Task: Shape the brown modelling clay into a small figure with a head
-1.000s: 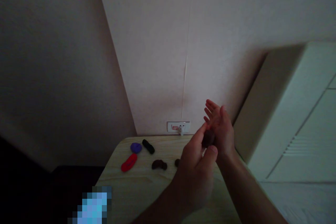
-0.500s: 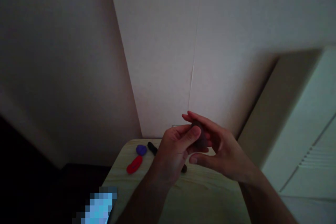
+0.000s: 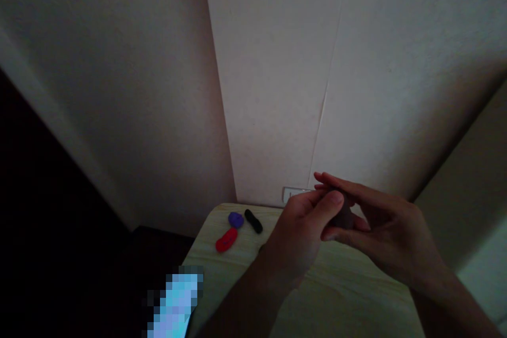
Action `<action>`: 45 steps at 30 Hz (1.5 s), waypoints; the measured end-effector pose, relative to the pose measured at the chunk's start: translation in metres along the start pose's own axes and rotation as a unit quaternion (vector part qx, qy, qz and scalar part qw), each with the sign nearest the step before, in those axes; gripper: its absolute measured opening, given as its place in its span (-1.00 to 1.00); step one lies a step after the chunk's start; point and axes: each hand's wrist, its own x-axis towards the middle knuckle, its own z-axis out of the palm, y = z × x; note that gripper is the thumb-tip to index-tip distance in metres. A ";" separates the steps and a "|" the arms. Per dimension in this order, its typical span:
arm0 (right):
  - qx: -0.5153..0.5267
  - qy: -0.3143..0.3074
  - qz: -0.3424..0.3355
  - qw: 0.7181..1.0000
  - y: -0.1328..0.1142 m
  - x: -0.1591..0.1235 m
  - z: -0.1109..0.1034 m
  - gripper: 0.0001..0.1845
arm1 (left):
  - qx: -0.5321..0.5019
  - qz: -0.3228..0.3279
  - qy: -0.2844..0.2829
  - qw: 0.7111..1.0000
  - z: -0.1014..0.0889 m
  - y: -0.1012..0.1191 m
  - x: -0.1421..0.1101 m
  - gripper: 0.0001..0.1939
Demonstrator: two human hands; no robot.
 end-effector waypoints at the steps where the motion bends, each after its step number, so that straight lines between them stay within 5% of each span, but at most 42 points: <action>1: -0.015 0.006 -0.006 1.000 0.002 -0.001 0.000 -0.22 | -0.001 0.010 0.002 1.000 0.000 -0.001 0.000 -0.63; 11: -0.064 -0.008 -0.032 0.997 0.005 -0.001 0.003 -0.28 | 0.109 0.018 0.053 0.992 0.005 0.000 -0.010 -0.72; 22: -0.081 -0.036 -0.037 0.995 -0.002 0.001 -0.004 -0.37 | 0.253 -0.005 0.042 0.966 0.006 0.012 -0.018 -0.78; 30: -0.085 -0.042 -0.045 0.994 -0.008 0.003 -0.004 -0.39 | 0.264 -0.001 0.046 0.964 0.006 0.007 -0.023 -0.79; 36: -0.082 0.006 -0.068 0.994 -0.013 0.002 -0.001 -0.48 | 0.134 -0.016 0.045 0.990 0.010 0.008 -0.016 -0.84; 45: 0.031 0.045 -0.019 0.998 -0.013 -0.001 0.001 -0.53 | -0.012 -0.019 -0.061 0.998 0.007 0.002 -0.010 -0.69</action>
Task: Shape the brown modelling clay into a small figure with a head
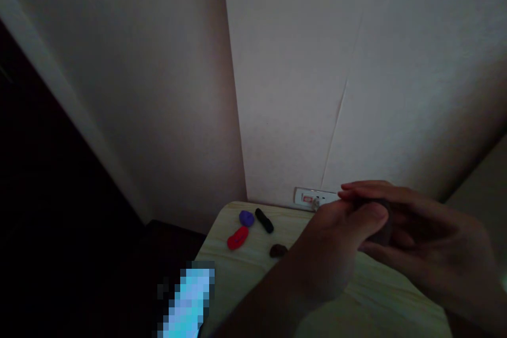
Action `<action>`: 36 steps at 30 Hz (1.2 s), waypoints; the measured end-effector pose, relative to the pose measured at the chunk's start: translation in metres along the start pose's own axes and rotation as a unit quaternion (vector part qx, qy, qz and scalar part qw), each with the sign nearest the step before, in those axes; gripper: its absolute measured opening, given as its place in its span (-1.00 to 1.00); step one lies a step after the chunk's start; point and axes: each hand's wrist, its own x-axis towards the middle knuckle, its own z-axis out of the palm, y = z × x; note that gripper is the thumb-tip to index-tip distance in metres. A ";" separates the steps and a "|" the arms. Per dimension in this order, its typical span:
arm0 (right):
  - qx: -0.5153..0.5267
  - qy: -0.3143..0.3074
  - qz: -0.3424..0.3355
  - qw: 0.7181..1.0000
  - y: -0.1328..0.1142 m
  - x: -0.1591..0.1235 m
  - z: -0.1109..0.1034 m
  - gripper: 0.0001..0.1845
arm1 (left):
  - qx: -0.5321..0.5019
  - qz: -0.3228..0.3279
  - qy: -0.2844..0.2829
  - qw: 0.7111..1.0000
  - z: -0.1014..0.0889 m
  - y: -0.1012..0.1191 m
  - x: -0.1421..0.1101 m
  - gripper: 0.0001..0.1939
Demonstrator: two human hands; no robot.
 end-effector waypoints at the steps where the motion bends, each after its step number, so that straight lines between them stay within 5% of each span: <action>1: -0.004 0.001 -0.005 1.000 -0.001 0.001 0.000 -0.52 | -0.010 -0.002 -0.006 1.000 0.000 0.000 0.000 -0.69; 12: -0.014 0.001 -0.037 0.999 0.007 -0.003 0.003 -0.34 | 0.155 0.093 0.111 0.977 0.004 0.014 -0.004 -0.85; 22: 0.092 -0.030 0.013 0.995 0.001 0.000 -0.001 -0.33 | 0.049 0.097 0.040 0.993 -0.002 0.005 0.002 -0.71; 29: 0.129 0.065 -0.044 0.988 0.000 0.005 0.000 -0.67 | 0.209 0.185 0.138 0.950 0.002 0.005 0.001 -0.78; 36: 0.100 0.098 -0.063 0.988 -0.002 0.009 0.003 -0.66 | 0.343 0.264 0.156 0.888 -0.006 -0.006 0.002 -0.79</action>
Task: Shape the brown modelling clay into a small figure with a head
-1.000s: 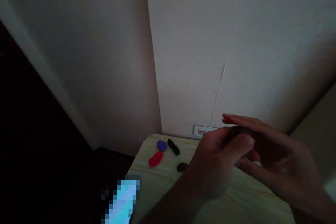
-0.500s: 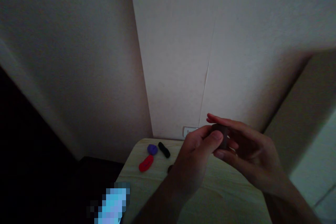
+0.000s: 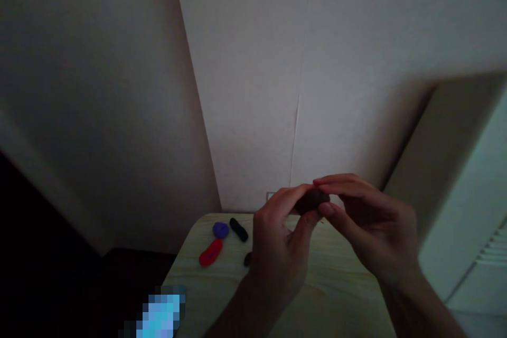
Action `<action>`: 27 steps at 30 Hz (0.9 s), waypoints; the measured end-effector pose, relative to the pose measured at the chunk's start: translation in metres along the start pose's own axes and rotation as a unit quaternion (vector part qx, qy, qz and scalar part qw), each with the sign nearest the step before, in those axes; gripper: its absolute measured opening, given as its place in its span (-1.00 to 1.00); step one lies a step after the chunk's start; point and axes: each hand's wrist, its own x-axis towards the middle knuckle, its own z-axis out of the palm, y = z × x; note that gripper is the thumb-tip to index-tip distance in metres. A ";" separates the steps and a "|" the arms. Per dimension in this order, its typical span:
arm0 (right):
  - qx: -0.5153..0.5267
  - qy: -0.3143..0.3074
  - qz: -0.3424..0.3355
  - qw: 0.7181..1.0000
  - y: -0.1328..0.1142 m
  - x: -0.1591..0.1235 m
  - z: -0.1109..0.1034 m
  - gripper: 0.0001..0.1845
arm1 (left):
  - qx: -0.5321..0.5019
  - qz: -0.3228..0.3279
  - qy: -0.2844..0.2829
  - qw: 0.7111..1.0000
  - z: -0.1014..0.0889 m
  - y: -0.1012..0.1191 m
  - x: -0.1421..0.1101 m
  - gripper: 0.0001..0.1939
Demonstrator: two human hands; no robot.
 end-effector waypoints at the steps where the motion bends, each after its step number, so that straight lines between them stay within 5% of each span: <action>1: -0.005 -0.003 -0.002 1.000 0.000 0.000 0.000 -0.66 | 0.010 0.007 0.003 1.000 0.000 -0.001 0.000 -0.78; 10: 0.012 -0.003 0.018 1.000 0.000 -0.002 0.001 -0.72 | 0.020 0.021 0.014 0.999 0.000 -0.008 -0.001 -0.69; 23: -0.061 -0.003 -0.038 0.997 0.002 -0.003 0.001 -0.66 | 0.005 -0.016 0.005 1.000 0.000 -0.003 -0.001 -0.73; 27: -0.004 0.000 -0.016 1.000 0.004 -0.003 0.000 -0.73 | 0.002 -0.003 0.004 1.000 0.001 -0.002 -0.002 -0.71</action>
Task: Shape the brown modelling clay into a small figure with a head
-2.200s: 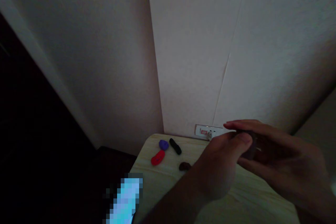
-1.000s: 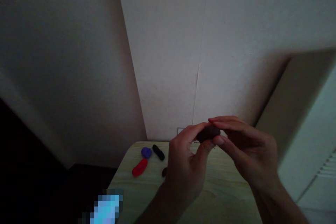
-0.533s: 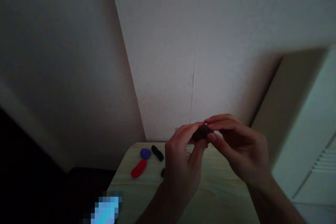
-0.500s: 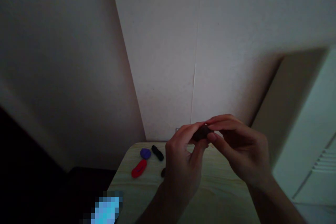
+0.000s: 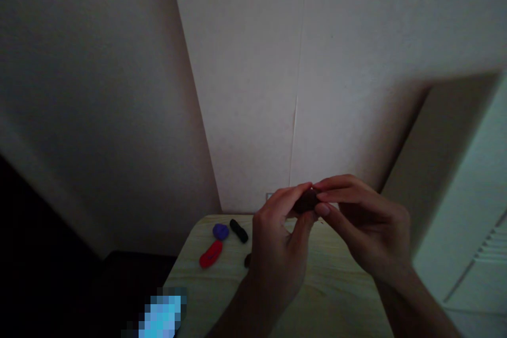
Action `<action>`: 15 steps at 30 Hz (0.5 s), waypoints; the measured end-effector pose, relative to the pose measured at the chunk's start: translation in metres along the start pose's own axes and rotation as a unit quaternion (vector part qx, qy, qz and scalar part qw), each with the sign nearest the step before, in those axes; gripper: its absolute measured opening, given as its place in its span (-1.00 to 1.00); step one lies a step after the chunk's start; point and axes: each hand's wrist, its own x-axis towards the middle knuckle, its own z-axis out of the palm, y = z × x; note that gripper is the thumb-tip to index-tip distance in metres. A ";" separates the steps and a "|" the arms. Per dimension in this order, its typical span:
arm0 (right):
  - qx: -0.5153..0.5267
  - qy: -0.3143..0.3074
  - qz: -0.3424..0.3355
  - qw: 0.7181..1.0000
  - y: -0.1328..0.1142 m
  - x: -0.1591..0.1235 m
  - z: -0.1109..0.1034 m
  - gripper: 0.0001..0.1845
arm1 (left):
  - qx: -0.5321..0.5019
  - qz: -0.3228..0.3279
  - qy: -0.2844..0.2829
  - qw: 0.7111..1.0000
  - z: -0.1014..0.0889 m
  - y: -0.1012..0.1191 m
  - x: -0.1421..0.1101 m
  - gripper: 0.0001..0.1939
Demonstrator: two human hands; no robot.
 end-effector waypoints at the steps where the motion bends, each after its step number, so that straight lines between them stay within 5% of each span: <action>1: 0.032 0.004 0.018 0.999 0.002 0.000 0.000 -0.75 | -0.001 0.003 0.000 1.000 0.000 0.001 0.000 -0.71; 9: 0.234 0.036 0.233 0.943 0.000 0.003 0.006 -0.89 | 0.053 0.056 -0.028 0.997 0.001 0.003 0.001 -0.63; 15: 0.260 0.033 0.274 0.925 -0.005 0.006 0.007 -0.77 | 0.116 0.100 -0.048 0.987 -0.001 0.004 0.000 -0.55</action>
